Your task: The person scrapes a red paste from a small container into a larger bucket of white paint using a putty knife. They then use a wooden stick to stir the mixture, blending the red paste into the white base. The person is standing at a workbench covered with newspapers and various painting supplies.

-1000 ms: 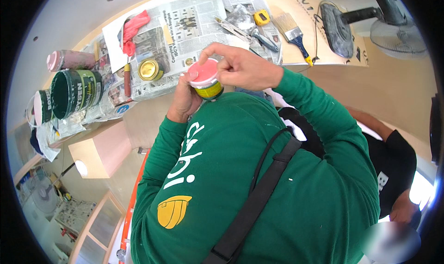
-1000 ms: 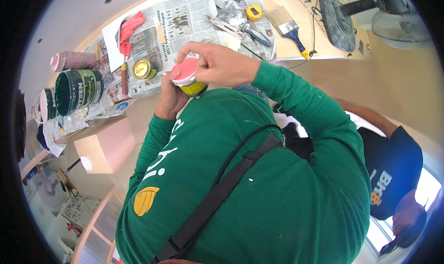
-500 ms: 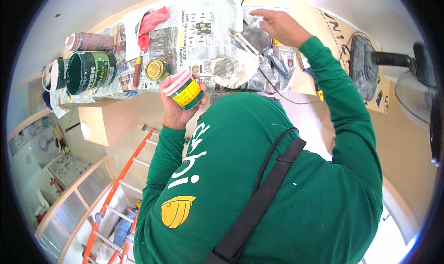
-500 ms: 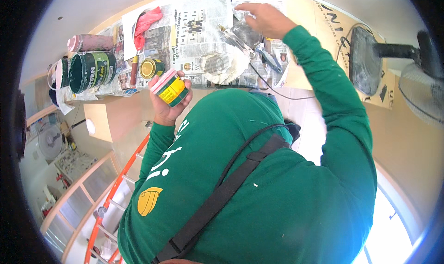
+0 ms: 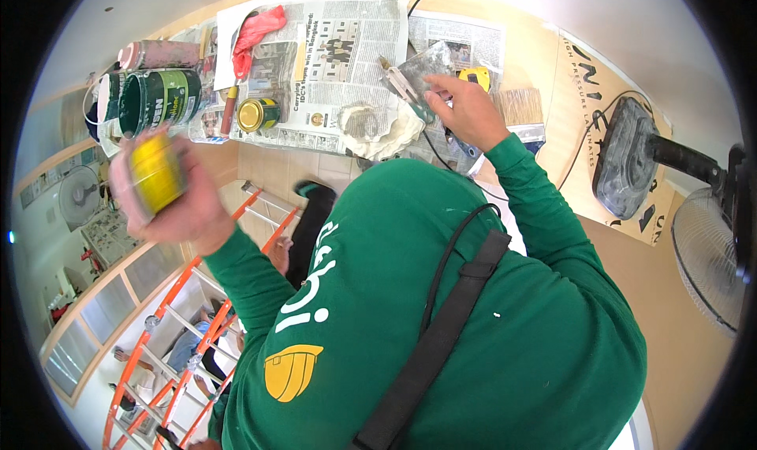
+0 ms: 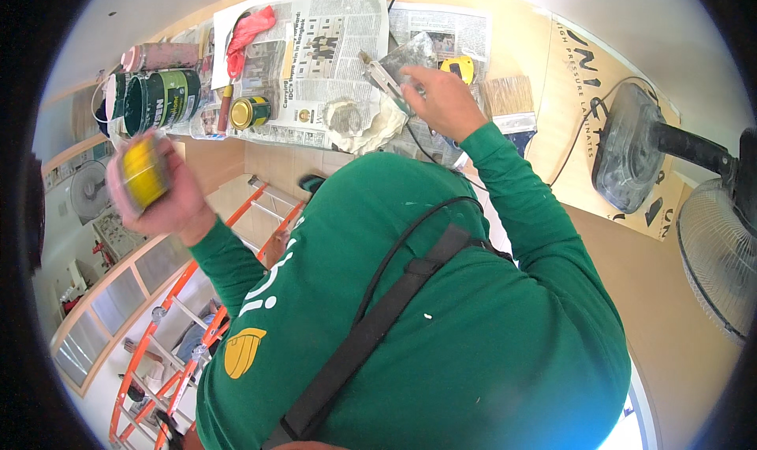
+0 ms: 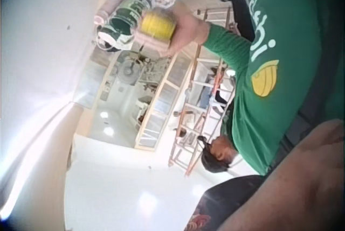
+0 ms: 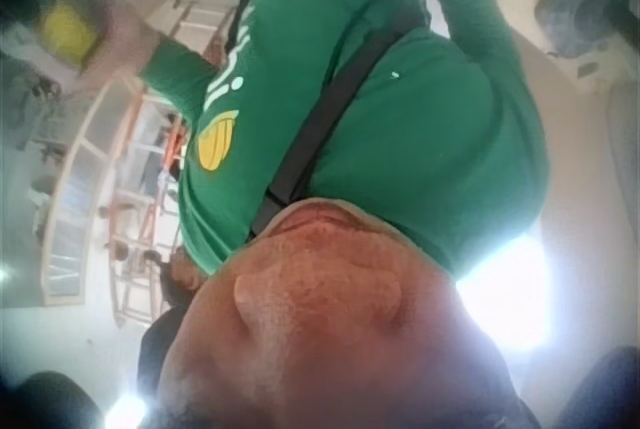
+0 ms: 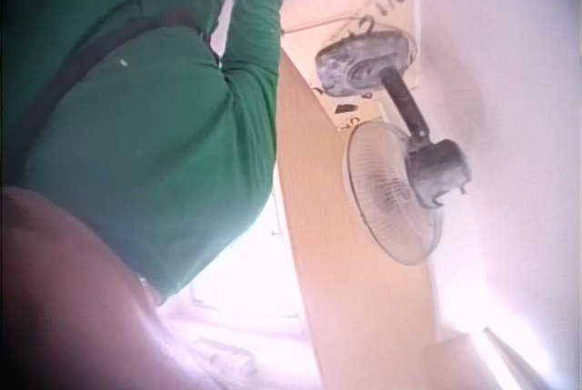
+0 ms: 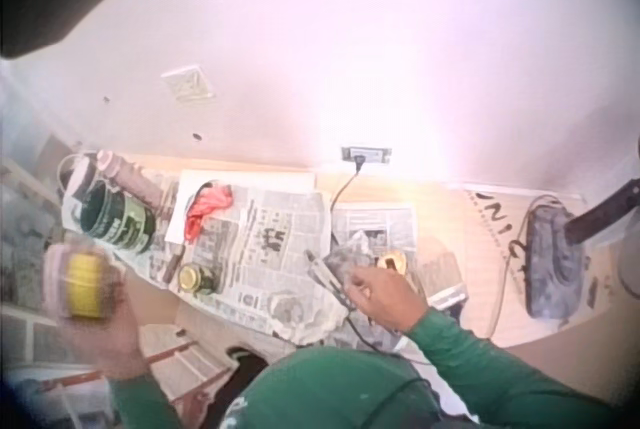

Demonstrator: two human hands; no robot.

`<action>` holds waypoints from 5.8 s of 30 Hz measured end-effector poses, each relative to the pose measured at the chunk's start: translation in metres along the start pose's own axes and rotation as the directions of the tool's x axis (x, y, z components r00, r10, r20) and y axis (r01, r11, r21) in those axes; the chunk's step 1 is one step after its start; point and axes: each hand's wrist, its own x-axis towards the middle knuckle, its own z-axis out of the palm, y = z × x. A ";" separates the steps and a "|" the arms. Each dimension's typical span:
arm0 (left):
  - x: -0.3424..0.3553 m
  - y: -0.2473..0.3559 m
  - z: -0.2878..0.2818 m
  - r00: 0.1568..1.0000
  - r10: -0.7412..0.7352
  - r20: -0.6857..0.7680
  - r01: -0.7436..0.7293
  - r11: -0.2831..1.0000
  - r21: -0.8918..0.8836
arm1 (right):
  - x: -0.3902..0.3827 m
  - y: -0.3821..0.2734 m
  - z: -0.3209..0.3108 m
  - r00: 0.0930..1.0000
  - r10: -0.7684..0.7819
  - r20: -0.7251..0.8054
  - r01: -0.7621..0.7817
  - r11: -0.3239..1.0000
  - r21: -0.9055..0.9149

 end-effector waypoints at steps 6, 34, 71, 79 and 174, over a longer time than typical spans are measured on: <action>-0.031 -0.064 -0.027 0.959 -0.283 0.007 0.263 0.901 0.345 | -0.001 0.011 0.002 0.993 -0.080 -0.082 0.054 0.958 -0.282; -0.097 -0.223 0.042 0.999 0.001 -0.053 0.029 0.832 0.555 | -0.023 -0.049 -0.017 0.809 0.107 -0.577 0.025 0.976 0.215; -0.064 -0.176 0.028 0.815 -0.557 0.156 0.576 0.809 -0.121 | -0.002 -0.068 0.063 0.855 0.234 0.462 -0.509 0.211 0.835; -0.057 -0.160 0.031 0.834 -0.464 0.298 0.481 0.877 0.020 | -0.006 -0.062 0.064 0.836 0.215 0.504 -0.544 0.213 0.812; -0.042 -0.176 0.013 0.733 -0.589 0.340 0.310 0.734 0.604 | 0.007 -0.036 0.121 0.833 0.173 0.525 -0.551 0.171 0.817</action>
